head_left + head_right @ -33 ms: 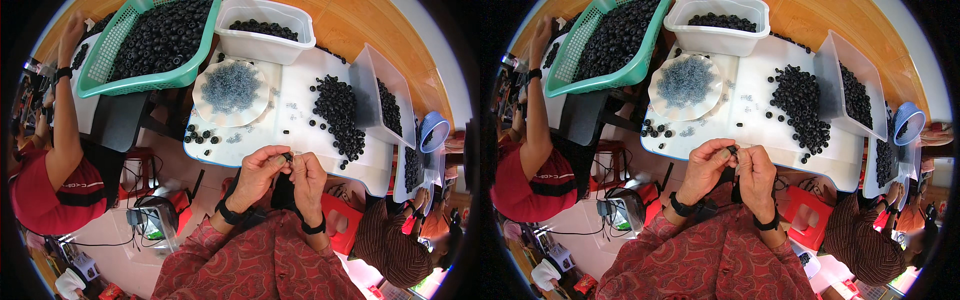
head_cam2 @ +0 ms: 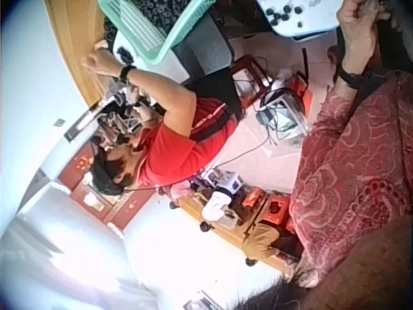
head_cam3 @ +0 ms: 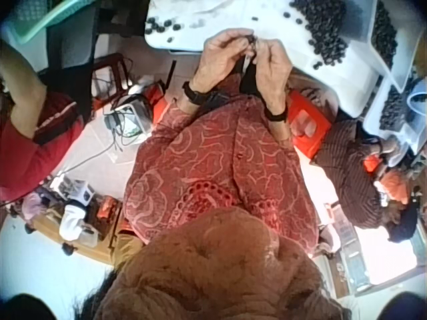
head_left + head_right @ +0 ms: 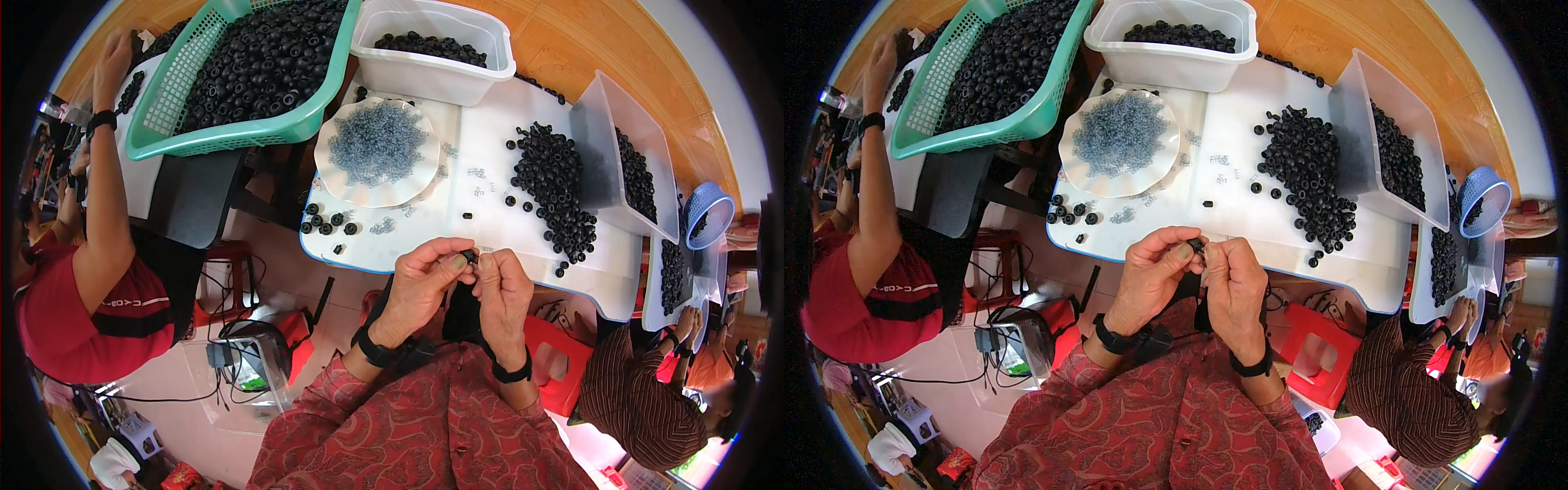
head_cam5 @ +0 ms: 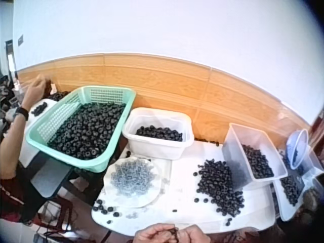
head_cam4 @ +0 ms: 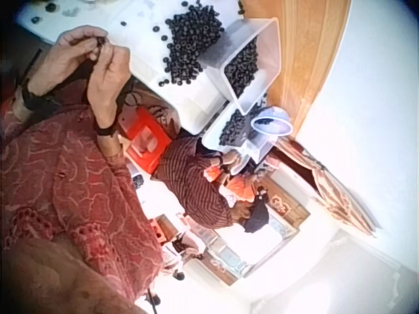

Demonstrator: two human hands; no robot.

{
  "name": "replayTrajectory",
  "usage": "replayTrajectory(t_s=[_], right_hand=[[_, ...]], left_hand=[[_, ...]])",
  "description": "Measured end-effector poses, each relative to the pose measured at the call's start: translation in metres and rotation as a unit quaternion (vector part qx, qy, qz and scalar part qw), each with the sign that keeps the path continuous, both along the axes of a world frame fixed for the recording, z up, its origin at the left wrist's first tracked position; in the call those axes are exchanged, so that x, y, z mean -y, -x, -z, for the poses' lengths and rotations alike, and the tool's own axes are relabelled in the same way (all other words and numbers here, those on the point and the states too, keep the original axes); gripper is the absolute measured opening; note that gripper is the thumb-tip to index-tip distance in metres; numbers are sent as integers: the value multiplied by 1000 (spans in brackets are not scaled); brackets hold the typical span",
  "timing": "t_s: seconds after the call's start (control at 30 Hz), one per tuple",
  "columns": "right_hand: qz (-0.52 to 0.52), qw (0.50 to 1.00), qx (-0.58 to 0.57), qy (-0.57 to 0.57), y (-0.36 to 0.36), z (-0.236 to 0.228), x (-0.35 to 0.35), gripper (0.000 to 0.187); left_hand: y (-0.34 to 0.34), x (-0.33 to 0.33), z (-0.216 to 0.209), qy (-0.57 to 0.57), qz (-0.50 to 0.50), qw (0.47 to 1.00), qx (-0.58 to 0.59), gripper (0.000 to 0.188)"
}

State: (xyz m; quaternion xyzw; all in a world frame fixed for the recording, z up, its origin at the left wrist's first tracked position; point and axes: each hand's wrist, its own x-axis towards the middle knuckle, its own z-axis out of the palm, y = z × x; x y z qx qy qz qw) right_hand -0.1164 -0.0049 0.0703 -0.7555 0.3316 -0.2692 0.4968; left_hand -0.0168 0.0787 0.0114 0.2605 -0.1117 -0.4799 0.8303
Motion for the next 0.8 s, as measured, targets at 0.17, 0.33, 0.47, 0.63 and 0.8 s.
replayTrajectory(t_s=[0.17,0.33,0.47,0.63,0.8], right_hand=[[5,1000,-13,15,-2,-3,-2,20],[-1,998,-8,60,-4,-4,-2,20],[-12,999,-15,45,-4,-7,-3,20],[-29,997,28,-60,0,-2,1,20],[-17,992,90,-91,0,-7,0,14]], left_hand=[[0,-1,-4,-33,-4,998,52,26],[-1,-2,-11,-73,-28,983,169,25],[-2,-4,-7,-62,-20,985,160,24],[-2,-4,-1,-62,-13,987,146,25],[0,-3,-8,-29,-12,998,54,28]])
